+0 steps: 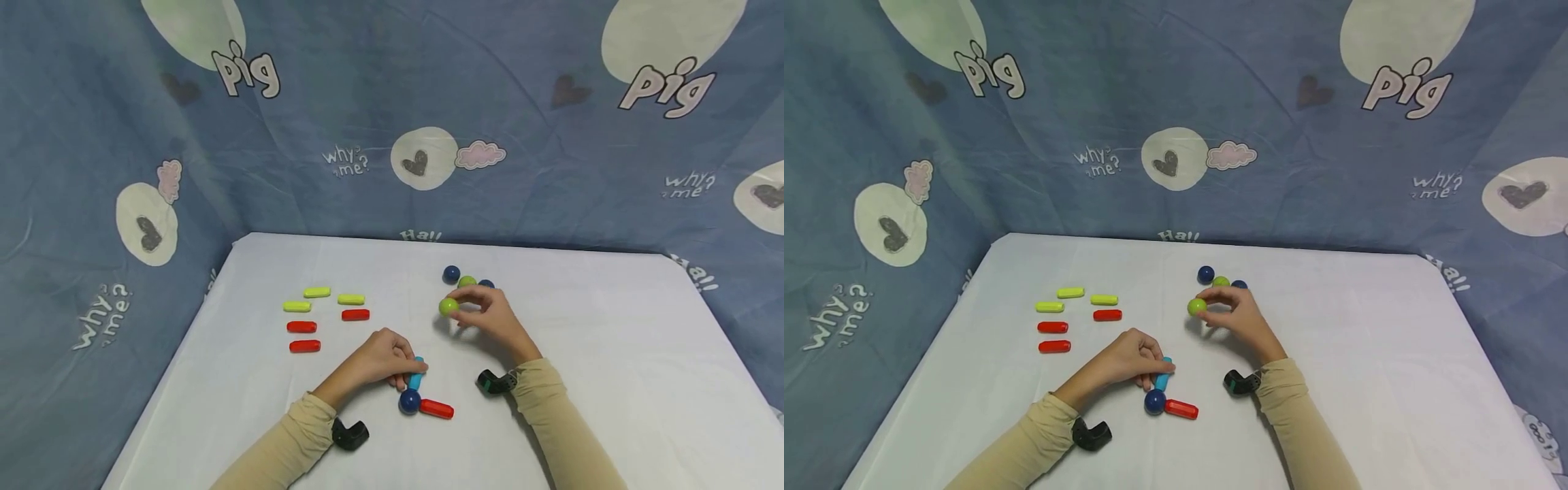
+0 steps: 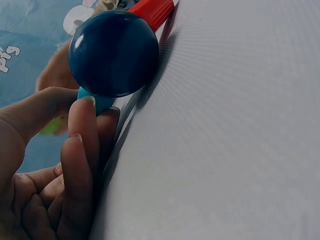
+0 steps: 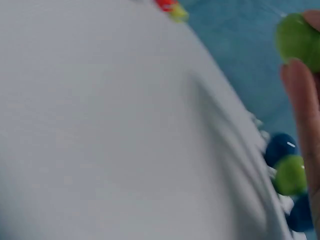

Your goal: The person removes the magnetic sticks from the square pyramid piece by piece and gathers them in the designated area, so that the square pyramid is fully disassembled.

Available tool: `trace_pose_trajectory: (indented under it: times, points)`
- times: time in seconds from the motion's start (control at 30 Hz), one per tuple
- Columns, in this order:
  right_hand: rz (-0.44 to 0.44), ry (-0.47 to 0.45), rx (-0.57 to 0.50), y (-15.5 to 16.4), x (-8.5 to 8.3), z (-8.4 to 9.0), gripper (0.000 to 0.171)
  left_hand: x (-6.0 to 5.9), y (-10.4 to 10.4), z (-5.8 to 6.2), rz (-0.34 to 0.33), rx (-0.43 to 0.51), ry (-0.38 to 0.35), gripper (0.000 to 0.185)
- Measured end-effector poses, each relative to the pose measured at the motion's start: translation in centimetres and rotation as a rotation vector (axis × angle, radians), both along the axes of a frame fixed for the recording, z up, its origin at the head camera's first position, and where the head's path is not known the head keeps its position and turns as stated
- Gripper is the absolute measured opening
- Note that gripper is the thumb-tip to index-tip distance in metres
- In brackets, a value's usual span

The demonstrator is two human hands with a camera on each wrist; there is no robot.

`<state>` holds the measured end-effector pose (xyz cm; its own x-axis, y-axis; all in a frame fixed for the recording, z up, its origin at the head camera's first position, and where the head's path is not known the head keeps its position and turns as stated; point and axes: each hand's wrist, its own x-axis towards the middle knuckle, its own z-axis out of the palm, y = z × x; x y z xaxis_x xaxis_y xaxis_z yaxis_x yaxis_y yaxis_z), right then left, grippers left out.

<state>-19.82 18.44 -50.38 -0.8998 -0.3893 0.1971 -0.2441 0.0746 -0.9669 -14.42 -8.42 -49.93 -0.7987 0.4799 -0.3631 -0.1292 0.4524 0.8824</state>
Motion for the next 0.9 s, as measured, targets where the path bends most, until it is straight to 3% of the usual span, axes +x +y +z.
trace_pose_trajectory:
  times: [0.1, 0.27, 0.4, 0.5, 0.67, 0.77, 0.9]
  points:
    - [-0.183, 0.036, -0.076, 1.7, -0.5, 0.1, 0.033, 0.0, 0.1, 0.0, -0.002, 0.000, 0.004, 0.028]
    - [-0.504, -0.033, -0.148, 3.9, -0.9, -0.3, 0.034, 0.1, 0.1, 0.0, -0.006, -0.001, 0.011, 0.027]
    - [-0.677, -0.063, -0.170, 4.5, -1.1, -0.6, 0.037, 0.1, 0.0, 0.1, -0.006, 0.003, 0.008, 0.027]
    - [-0.742, -0.063, -0.140, 4.5, -1.1, -0.8, 0.037, 0.0, 0.0, 0.2, -0.009, 0.005, 0.011, 0.027]
    - [-0.803, -0.010, 0.071, 4.5, -1.1, -1.3, 0.035, 0.0, 0.0, 0.2, -0.012, 0.003, 0.021, 0.027]
    - [-0.814, 0.024, 0.171, 4.5, -1.1, -1.7, 0.034, 0.0, 0.0, 0.2, -0.012, 0.001, 0.021, 0.027]
    - [-0.795, 0.041, 0.194, 4.6, -1.2, -2.0, 0.035, 0.1, 0.0, 0.2, -0.015, -0.002, 0.018, 0.027]
